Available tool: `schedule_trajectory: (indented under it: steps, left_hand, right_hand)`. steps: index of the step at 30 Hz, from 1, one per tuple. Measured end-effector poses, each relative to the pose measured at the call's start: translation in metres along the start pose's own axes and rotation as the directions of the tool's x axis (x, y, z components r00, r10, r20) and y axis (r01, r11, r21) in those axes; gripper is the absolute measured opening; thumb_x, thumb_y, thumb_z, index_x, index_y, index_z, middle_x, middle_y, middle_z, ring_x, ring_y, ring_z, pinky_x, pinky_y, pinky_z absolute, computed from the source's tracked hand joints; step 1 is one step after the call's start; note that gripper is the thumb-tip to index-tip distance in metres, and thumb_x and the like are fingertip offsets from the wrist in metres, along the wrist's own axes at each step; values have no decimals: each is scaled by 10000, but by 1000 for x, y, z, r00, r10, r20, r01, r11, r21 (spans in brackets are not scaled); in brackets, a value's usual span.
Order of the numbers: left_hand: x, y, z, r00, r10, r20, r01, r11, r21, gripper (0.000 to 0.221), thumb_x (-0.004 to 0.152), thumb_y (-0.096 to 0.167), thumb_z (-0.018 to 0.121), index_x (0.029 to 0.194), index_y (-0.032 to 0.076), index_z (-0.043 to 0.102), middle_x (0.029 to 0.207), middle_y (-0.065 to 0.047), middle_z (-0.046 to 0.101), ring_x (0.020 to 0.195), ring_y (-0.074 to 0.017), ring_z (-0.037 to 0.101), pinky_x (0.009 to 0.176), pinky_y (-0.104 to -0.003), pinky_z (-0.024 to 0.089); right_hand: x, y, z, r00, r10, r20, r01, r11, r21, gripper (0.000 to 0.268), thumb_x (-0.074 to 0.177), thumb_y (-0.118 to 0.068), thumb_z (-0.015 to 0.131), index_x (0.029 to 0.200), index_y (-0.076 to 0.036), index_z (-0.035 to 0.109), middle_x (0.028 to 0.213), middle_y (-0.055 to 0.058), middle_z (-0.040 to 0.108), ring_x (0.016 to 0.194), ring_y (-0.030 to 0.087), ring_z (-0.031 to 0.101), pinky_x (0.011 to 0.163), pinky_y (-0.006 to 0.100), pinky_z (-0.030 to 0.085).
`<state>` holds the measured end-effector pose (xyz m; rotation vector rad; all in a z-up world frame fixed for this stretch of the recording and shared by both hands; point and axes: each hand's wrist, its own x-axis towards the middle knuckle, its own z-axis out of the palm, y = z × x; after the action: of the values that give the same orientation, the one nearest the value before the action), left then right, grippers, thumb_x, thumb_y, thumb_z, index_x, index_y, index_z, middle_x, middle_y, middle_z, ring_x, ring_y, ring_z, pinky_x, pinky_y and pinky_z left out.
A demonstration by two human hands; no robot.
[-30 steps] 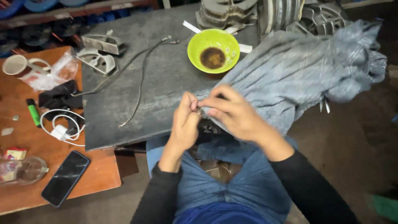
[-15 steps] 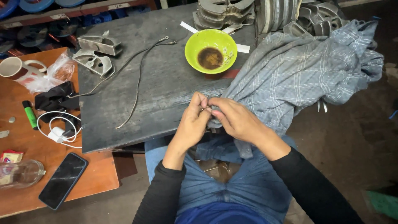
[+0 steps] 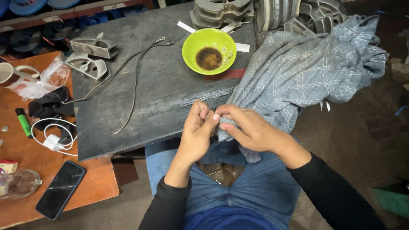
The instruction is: Cleaning a thin metal wire or cable using a cloth and a bowl of liquid on a workbench.
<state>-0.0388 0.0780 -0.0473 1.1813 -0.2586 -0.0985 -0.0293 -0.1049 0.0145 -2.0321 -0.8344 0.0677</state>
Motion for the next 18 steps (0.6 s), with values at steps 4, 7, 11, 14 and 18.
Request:
schedule_trajectory:
  steps: [4,7,11,14,18]
  left_hand:
    - [-6,1,-6,1000,-8,-13,7,998,-56,294,1083,6,573,964,168,358,735,28,384,579,-58,339,487,-234,273]
    - [-8,11,-29,993,75,-95,-62,989,131,246,1047,73,654,900,139,468,698,23,461,532,-52,394,455,-233,307]
    - [-15,30,-57,983,117,-142,-117,993,11,299,1086,8,556,950,186,358,776,27,392,592,-60,332,514,-228,292]
    - [-22,43,-82,970,158,-183,-154,987,36,306,1083,-3,552,959,189,349,772,25,370,589,-66,325,529,-233,300]
    - [-28,44,-92,962,178,-205,-176,984,29,332,1070,-33,561,958,177,329,749,1,356,573,-96,323,541,-259,307]
  right_hand:
    - [-2,-8,-5,999,-10,34,11,1000,-4,311,1041,-170,590,1321,-38,617,972,264,778,946,537,731,825,623,587]
    - [-11,-1,-9,999,6,34,-7,999,34,298,1034,-150,574,1303,-25,603,968,287,765,943,583,712,816,644,573]
    - [-30,18,-8,996,56,76,-57,998,11,296,1042,-189,583,1302,-46,587,975,290,772,948,560,727,797,638,579]
    - [-31,19,-17,992,54,112,-51,998,-31,327,1040,-206,585,1327,-50,592,1012,267,794,976,537,741,824,633,588]
    - [-36,6,-27,985,73,158,-61,995,-79,325,1034,-178,579,1323,-30,603,1013,299,794,976,548,742,833,646,591]
